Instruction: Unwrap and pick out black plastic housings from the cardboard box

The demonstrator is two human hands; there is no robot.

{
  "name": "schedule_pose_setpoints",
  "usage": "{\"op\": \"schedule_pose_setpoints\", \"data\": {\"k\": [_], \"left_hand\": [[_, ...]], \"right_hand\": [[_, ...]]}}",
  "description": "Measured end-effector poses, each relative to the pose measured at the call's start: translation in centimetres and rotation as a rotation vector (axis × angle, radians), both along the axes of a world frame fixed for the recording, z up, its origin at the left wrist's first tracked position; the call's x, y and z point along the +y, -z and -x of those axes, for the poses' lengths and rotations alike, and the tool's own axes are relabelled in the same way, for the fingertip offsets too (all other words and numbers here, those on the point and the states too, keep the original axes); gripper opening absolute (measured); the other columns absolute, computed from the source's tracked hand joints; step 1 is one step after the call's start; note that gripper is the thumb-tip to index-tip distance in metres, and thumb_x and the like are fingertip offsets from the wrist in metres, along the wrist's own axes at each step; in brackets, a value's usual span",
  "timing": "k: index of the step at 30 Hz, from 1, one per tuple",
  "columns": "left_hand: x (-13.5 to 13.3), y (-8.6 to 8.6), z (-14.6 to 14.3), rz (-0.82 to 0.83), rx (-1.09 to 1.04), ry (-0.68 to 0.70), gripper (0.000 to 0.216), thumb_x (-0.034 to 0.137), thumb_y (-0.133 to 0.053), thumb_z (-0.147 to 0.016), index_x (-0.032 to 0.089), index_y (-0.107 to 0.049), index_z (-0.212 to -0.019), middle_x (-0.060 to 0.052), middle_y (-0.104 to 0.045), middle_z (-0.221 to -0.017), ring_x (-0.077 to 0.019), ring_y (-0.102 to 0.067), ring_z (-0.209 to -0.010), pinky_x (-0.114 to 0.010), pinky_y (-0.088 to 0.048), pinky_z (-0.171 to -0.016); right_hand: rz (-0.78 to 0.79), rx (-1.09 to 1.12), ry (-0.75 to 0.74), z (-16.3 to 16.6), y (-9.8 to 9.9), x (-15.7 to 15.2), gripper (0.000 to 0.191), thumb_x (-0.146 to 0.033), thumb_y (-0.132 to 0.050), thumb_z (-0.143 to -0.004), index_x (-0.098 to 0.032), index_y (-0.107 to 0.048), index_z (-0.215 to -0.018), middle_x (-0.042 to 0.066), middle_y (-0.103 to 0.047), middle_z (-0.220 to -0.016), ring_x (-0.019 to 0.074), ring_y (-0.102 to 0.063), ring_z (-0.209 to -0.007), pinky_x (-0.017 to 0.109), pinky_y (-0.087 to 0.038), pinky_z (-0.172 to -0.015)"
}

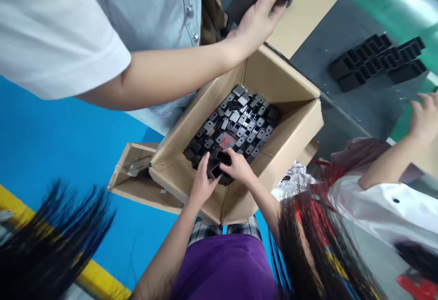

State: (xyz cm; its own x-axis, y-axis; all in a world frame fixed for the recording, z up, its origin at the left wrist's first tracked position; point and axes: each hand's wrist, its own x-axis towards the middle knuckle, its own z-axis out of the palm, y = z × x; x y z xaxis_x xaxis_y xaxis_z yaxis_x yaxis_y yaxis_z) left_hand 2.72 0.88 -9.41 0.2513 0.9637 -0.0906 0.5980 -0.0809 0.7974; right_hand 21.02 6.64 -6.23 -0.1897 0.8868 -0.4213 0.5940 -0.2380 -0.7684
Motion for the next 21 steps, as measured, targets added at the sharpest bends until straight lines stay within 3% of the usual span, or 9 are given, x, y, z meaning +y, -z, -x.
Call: {"op": "schedule_pose_setpoints", "data": {"k": [5,9,12,14,17,21], "left_hand": [[-1.0,-1.3,2.3,0.299,-0.113,0.263,0.088,0.041,-0.061,-0.094,0.031,-0.007,-0.161,-0.015,-0.010,-0.171,-0.0307,-0.020,-0.157,-0.048,-0.036,-0.121],[-1.4,-3.6,3.7,0.429,-0.134,0.333,0.094,0.038,-0.073,-0.084,0.027,-0.018,-0.160,-0.015,-0.031,-0.165,-0.0307,-0.035,-0.151,-0.050,-0.036,-0.121],[-1.8,-4.7,4.6,0.476,-0.137,0.223,0.081,0.033,-0.074,-0.080,0.023,-0.035,-0.151,-0.015,-0.051,-0.152,-0.0299,-0.053,-0.138,-0.049,-0.044,-0.116],[-2.5,-5.1,5.3,0.473,-0.134,0.074,0.071,0.032,-0.073,-0.079,0.020,-0.043,-0.143,-0.015,-0.060,-0.141,-0.0295,-0.061,-0.129,-0.048,-0.049,-0.110],[-4.3,-5.4,6.2,0.459,-0.144,-0.117,0.067,0.034,-0.073,-0.077,0.020,-0.045,-0.136,-0.015,-0.064,-0.132,-0.0279,-0.065,-0.120,-0.046,-0.052,-0.105],[-7.0,-5.8,7.0,0.471,-0.185,-0.260,0.068,0.037,-0.075,-0.075,0.021,-0.043,-0.133,-0.014,-0.064,-0.130,-0.0263,-0.067,-0.116,-0.044,-0.055,-0.101]], "right_hand": [[0.006,0.164,-0.100,-0.2,-1.3,-4.5,0.046,-0.010,-0.061,-0.072,-0.017,-0.061,-0.117,0.006,-0.071,-0.106,0.0171,-0.066,-0.087,0.030,-0.054,-0.080],[0.095,0.277,-0.242,0.0,-2.4,-5.6,0.048,-0.015,-0.065,-0.080,-0.016,-0.062,-0.127,0.009,-0.072,-0.112,0.0167,-0.069,-0.084,0.028,-0.056,-0.074],[0.195,0.205,-0.326,-0.8,-2.4,-3.1,0.041,-0.028,-0.064,-0.091,-0.021,-0.063,-0.132,0.004,-0.075,-0.111,0.0142,-0.071,-0.080,0.024,-0.057,-0.073],[0.210,-0.101,-0.319,-1.5,-1.6,0.1,0.035,-0.030,-0.065,-0.094,-0.026,-0.066,-0.129,0.001,-0.075,-0.115,0.0125,-0.072,-0.086,0.022,-0.057,-0.078],[0.216,-0.351,-0.236,-1.9,0.5,4.3,0.018,-0.024,-0.065,-0.094,-0.017,-0.072,-0.109,0.008,-0.074,-0.110,0.0191,-0.071,-0.098,0.032,-0.056,-0.090],[0.161,-0.458,-0.197,0.1,2.4,4.9,0.032,-0.037,-0.063,-0.097,-0.016,-0.063,-0.120,0.008,-0.066,-0.120,0.0206,-0.067,-0.103,0.041,-0.058,-0.089]]}}
